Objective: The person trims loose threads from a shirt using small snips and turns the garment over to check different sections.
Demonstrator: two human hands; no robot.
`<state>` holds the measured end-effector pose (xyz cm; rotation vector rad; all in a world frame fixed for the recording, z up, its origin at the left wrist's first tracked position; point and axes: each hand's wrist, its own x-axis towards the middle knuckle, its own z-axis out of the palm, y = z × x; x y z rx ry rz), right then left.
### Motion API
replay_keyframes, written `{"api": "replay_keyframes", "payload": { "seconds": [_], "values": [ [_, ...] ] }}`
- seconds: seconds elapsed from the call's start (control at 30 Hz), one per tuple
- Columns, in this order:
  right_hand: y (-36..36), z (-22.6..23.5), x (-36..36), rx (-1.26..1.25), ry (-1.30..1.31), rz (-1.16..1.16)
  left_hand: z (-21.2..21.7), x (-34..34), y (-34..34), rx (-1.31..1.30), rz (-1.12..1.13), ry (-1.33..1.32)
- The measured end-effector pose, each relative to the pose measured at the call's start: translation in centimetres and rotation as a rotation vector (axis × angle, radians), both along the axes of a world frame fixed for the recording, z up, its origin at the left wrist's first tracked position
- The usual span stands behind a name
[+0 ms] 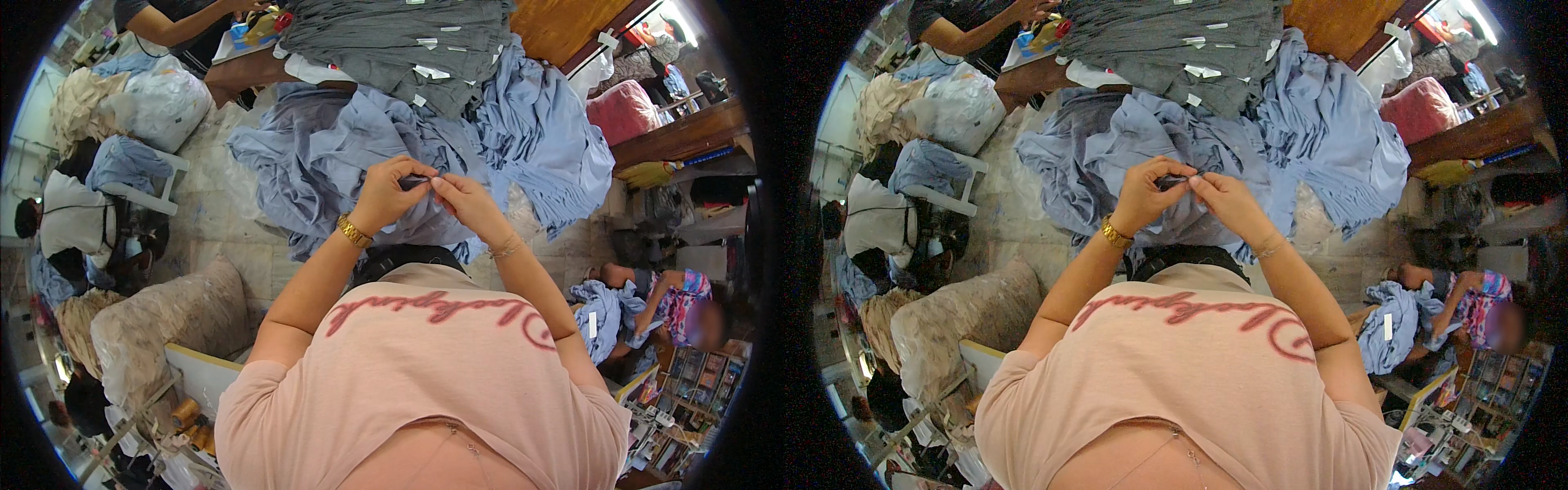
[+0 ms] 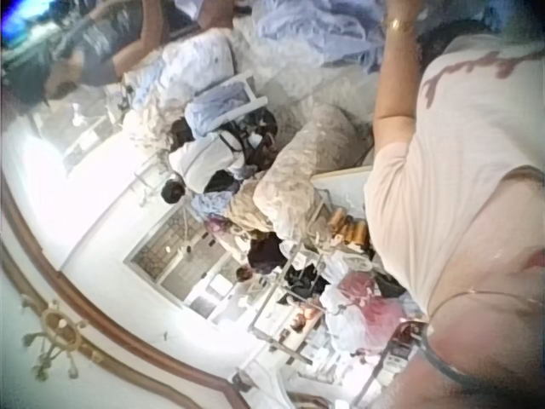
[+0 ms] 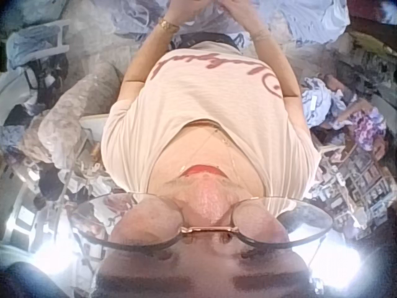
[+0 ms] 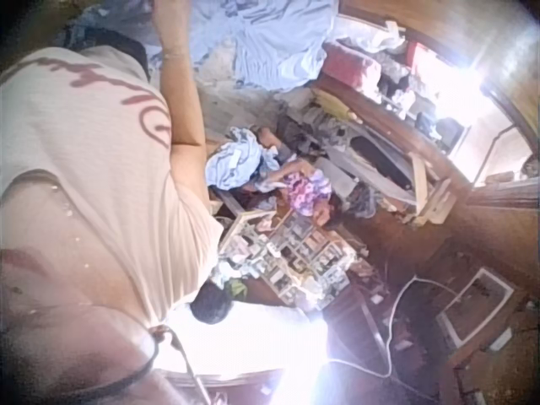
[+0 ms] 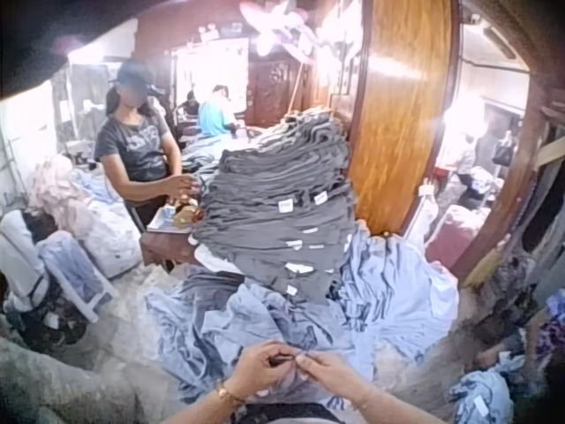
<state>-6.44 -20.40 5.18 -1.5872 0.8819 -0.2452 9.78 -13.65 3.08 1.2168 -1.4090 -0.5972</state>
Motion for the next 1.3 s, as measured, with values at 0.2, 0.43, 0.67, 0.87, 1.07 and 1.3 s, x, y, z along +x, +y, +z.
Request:
{"api": "replay_keyframes", "payload": {
  "seconds": [0.2,0.43,0.67,0.87,1.07,1.3],
  "values": [
    [0.3,1.1,0.0,0.091,-0.012,0.013,-0.1,0.0,0.4,0.108,-0.034,0.128],
    [0.6,1.9,-0.1,0.162,-0.001,-0.013,-0.1,-0.1,0.4,0.066,-0.058,0.099],
    [0.7,1.6,-0.7,-0.022,-0.009,0.036,-0.1,-0.5,0.5,0.123,-0.053,0.183],
    [0.9,0.4,-0.3,-0.365,-0.28,-0.247,-0.5,-0.3,0.5,0.113,-0.081,0.242],
    [1.2,-0.1,0.9,-0.836,-0.255,-0.106,-1.0,-0.2,0.7,0.16,-0.089,0.299],
    [0.9,-0.1,-0.1,0.286,-0.492,-0.414,-0.3,0.5,1.0,0.258,-0.168,0.587]
  ]
}}
